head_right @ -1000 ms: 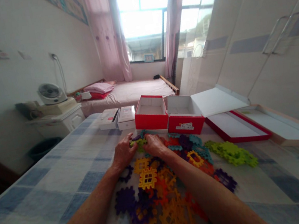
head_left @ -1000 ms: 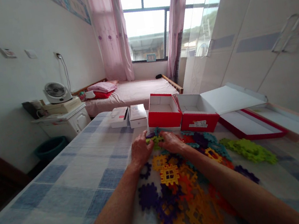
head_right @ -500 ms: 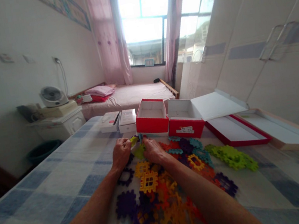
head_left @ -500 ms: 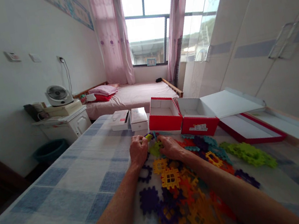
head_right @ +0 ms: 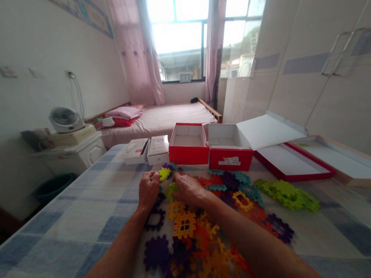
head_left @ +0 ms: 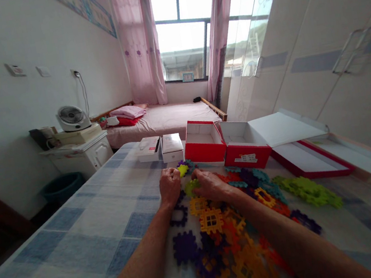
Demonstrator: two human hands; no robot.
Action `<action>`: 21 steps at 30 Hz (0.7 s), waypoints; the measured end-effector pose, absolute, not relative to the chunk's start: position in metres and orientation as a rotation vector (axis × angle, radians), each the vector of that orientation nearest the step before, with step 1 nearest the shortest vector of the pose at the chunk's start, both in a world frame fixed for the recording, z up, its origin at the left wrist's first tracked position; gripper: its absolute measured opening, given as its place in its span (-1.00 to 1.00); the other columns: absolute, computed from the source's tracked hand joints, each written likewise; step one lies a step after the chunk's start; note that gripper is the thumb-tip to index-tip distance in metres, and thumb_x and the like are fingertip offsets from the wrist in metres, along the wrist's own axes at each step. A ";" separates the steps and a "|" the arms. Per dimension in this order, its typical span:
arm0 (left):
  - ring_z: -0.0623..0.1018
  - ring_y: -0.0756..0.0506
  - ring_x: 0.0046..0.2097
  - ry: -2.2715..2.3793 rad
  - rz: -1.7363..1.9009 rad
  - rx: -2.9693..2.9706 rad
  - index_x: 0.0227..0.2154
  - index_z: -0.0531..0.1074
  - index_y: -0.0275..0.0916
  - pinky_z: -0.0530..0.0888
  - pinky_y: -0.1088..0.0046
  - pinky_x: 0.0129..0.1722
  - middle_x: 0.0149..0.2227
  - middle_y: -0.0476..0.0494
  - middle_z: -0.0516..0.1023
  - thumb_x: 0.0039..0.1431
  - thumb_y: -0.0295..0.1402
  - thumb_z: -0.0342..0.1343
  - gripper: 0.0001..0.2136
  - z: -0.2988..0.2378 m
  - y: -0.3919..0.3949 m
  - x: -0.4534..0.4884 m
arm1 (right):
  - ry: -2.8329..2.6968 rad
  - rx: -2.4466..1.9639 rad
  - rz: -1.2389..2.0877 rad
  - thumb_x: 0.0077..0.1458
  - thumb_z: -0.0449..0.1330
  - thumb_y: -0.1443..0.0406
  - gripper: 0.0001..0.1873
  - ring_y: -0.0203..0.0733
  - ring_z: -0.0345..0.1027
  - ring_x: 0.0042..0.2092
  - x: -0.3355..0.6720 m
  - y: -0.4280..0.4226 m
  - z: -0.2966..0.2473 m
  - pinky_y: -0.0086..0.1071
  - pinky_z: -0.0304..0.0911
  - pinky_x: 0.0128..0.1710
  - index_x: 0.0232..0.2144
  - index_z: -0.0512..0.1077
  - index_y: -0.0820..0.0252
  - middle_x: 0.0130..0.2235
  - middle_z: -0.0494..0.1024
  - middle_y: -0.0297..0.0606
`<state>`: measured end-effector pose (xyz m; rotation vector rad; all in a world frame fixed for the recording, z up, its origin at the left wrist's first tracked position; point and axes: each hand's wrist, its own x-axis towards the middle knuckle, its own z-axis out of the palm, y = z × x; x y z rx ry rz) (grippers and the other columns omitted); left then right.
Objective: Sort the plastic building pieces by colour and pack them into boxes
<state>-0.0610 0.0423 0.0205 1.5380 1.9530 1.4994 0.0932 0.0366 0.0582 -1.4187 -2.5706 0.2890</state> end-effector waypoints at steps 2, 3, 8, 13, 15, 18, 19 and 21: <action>0.47 -0.07 -0.28 1.941 1.515 1.528 -0.49 0.41 -0.23 0.39 0.42 -0.19 -0.35 -0.12 0.45 0.07 -0.31 -0.11 -0.78 0.019 0.044 -0.061 | -2.615 -1.458 0.296 -0.07 0.16 0.28 -0.51 -0.09 0.36 -0.07 0.093 0.038 0.062 -0.39 0.16 -0.15 -0.02 0.32 0.21 -0.09 0.49 -0.12; 0.47 -0.07 -0.28 1.934 1.525 1.525 -0.50 0.40 -0.23 0.39 0.42 -0.19 -0.36 -0.12 0.45 0.07 -0.30 -0.11 -0.78 0.018 0.044 -0.062 | -2.624 -1.476 0.293 -0.08 0.17 0.30 -0.52 -0.08 0.36 -0.06 0.092 0.039 0.064 -0.39 0.16 -0.14 -0.03 0.34 0.20 -0.08 0.50 -0.12; 0.47 -0.08 -0.29 1.913 1.570 1.508 -0.50 0.40 -0.23 0.38 0.39 -0.18 -0.36 -0.12 0.44 0.07 -0.28 -0.11 -0.78 0.018 0.045 -0.063 | -2.675 -1.527 0.292 -0.14 0.20 0.33 -0.62 -0.05 0.38 -0.08 0.089 0.044 0.074 -0.40 0.18 -0.20 -0.18 0.48 0.20 -0.14 0.54 -0.09; 0.48 -0.10 -0.26 1.886 1.594 1.500 -0.46 0.41 -0.26 0.39 0.37 -0.15 -0.31 -0.16 0.44 0.05 -0.27 -0.08 -0.78 0.017 0.046 -0.063 | -2.692 -1.502 0.340 -0.20 0.18 0.39 -0.77 -0.12 0.41 -0.26 0.087 0.045 0.074 -0.45 0.13 -0.38 -0.39 0.53 0.24 -0.31 0.57 -0.11; 0.48 -0.10 -0.26 1.877 1.603 1.496 -0.45 0.42 -0.26 0.39 0.36 -0.15 -0.32 -0.16 0.44 0.06 -0.26 -0.09 -0.77 0.016 0.046 -0.063 | -2.672 -1.460 0.353 -0.19 0.14 0.43 -0.76 -0.17 0.39 -0.27 0.087 0.044 0.073 -0.47 0.10 -0.39 -0.39 0.53 0.23 -0.32 0.56 -0.14; 0.49 -0.10 -0.26 1.869 1.618 1.486 -0.44 0.43 -0.26 0.39 0.36 -0.14 -0.31 -0.16 0.45 0.06 -0.26 -0.08 -0.77 0.016 0.047 -0.063 | -2.625 -1.400 0.389 -0.10 0.09 0.41 -0.77 -0.24 0.35 -0.31 0.090 0.044 0.073 -0.48 0.08 -0.41 -0.38 0.52 0.26 -0.36 0.54 -0.18; 0.49 -0.10 -0.26 1.868 1.624 1.481 -0.44 0.43 -0.26 0.39 0.36 -0.14 -0.31 -0.17 0.46 0.06 -0.26 -0.08 -0.77 0.016 0.047 -0.063 | -2.615 -1.386 0.409 -0.05 0.08 0.38 -0.78 -0.26 0.33 -0.35 0.092 0.045 0.074 -0.49 0.07 -0.42 -0.39 0.52 0.29 -0.39 0.52 -0.21; 0.49 -0.10 -0.25 1.867 1.634 1.470 -0.44 0.44 -0.27 0.39 0.36 -0.14 -0.31 -0.17 0.46 0.05 -0.27 -0.07 -0.77 0.017 0.047 -0.063 | -2.610 -1.320 0.501 0.01 0.08 0.30 -0.76 -0.31 0.28 -0.42 0.094 0.048 0.076 -0.50 0.06 -0.46 -0.37 0.51 0.32 -0.46 0.47 -0.28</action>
